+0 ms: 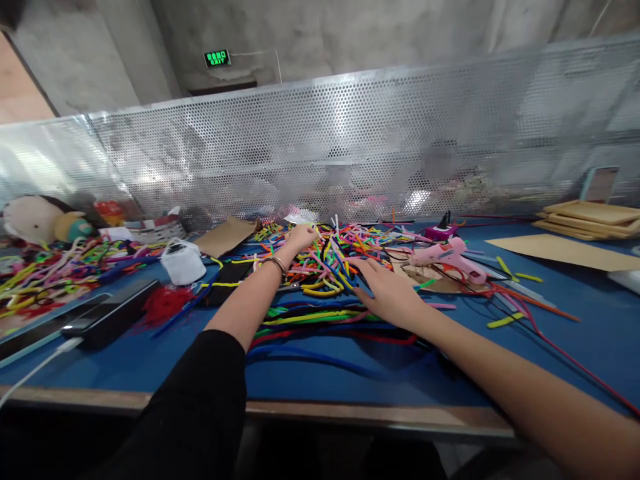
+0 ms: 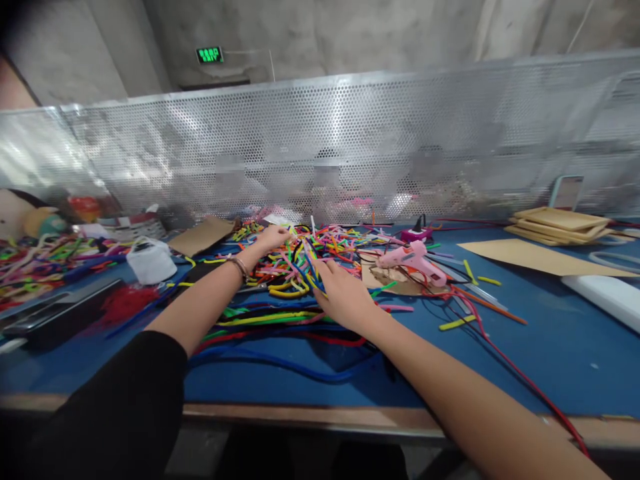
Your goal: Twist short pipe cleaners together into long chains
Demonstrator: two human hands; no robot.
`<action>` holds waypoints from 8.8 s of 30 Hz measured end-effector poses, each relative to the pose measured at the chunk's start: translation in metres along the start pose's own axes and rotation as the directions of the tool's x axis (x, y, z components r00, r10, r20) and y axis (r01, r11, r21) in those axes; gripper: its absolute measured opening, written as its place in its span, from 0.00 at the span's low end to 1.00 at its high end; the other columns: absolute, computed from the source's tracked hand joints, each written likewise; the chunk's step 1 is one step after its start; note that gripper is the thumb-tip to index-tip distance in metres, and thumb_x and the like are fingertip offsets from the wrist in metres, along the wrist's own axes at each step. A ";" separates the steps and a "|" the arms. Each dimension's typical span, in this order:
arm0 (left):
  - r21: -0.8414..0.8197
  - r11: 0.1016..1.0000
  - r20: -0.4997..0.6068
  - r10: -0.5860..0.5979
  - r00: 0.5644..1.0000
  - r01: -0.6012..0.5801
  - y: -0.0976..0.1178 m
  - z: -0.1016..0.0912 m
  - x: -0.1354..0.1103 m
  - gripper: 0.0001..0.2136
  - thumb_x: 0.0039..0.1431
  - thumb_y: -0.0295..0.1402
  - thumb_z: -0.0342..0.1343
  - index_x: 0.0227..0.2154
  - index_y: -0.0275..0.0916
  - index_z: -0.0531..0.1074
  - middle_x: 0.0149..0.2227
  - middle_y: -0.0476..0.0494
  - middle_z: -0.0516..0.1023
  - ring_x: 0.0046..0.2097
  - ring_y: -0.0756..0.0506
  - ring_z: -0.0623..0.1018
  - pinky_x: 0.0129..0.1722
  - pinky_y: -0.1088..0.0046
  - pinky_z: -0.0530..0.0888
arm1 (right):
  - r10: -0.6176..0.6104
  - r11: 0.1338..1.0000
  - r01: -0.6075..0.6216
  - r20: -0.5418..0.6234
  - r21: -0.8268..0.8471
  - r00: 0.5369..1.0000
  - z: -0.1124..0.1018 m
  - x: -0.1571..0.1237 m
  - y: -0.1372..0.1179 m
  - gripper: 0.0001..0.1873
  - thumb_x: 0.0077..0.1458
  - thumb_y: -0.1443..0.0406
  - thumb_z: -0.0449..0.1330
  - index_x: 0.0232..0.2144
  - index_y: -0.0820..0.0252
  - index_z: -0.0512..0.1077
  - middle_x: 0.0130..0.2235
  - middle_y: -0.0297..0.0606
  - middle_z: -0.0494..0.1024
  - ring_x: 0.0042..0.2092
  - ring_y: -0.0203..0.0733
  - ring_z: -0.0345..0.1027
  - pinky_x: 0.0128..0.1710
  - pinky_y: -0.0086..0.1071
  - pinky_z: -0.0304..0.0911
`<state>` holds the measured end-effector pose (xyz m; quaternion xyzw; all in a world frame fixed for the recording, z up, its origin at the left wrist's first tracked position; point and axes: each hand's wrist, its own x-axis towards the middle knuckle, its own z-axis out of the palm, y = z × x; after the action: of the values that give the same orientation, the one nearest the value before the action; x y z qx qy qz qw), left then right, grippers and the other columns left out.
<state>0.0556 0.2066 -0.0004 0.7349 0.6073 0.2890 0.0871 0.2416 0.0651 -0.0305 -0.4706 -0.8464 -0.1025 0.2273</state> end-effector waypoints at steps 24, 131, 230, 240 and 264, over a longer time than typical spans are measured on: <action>-0.503 0.825 -0.426 0.024 0.904 -0.259 -0.026 -0.067 -0.010 0.04 0.49 0.25 0.50 0.24 0.35 0.70 0.29 0.47 0.74 0.33 0.50 0.73 0.37 0.72 0.69 | -0.065 0.986 0.071 -0.048 0.152 0.997 0.009 0.008 0.010 0.17 0.55 0.69 0.42 0.40 0.62 0.68 0.38 0.42 0.74 0.39 0.41 0.67 0.38 0.33 0.61; -0.803 0.560 0.541 0.541 0.644 0.203 0.020 -0.029 -0.176 0.11 0.59 0.35 0.38 0.25 0.36 0.61 0.12 0.57 0.63 0.10 0.57 0.52 0.09 0.84 0.51 | -0.701 0.713 0.617 -0.339 -0.334 0.628 -0.027 -0.013 -0.029 0.10 0.56 0.71 0.48 0.28 0.63 0.68 0.19 0.30 0.66 0.22 0.32 0.53 0.21 0.27 0.47; -0.723 0.691 0.530 0.578 0.621 -0.026 0.010 -0.042 -0.180 0.14 0.60 0.38 0.39 0.25 0.35 0.62 0.13 0.56 0.60 0.12 0.58 0.59 0.11 0.87 0.58 | -0.531 0.804 0.515 -0.031 0.297 0.847 -0.030 -0.021 -0.031 0.12 0.59 0.66 0.43 0.34 0.60 0.65 0.27 0.33 0.70 0.27 0.29 0.61 0.26 0.21 0.54; -0.109 0.532 0.218 0.837 0.502 -0.840 0.018 -0.041 -0.187 0.18 0.62 0.27 0.33 0.23 0.35 0.64 0.15 0.53 0.65 0.18 0.54 0.63 0.24 0.78 0.64 | -0.334 0.718 0.207 0.069 0.664 0.940 -0.025 -0.023 -0.043 0.17 0.57 0.65 0.45 0.17 0.61 0.54 0.18 0.26 0.52 0.21 0.27 0.46 0.19 0.21 0.47; -0.250 0.617 0.086 0.782 0.618 -0.746 0.015 -0.038 -0.186 0.14 0.61 0.28 0.37 0.22 0.36 0.62 0.14 0.58 0.65 0.18 0.57 0.64 0.29 0.82 0.63 | -0.348 0.882 0.411 -0.270 0.229 0.898 -0.029 -0.026 -0.042 0.09 0.57 0.68 0.47 0.29 0.60 0.65 0.22 0.30 0.69 0.23 0.29 0.59 0.22 0.23 0.54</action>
<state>0.0299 0.0196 -0.0214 0.9354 0.1937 0.2845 0.0811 0.2263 0.0119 -0.0156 -0.2432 -0.8976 -0.0761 0.3596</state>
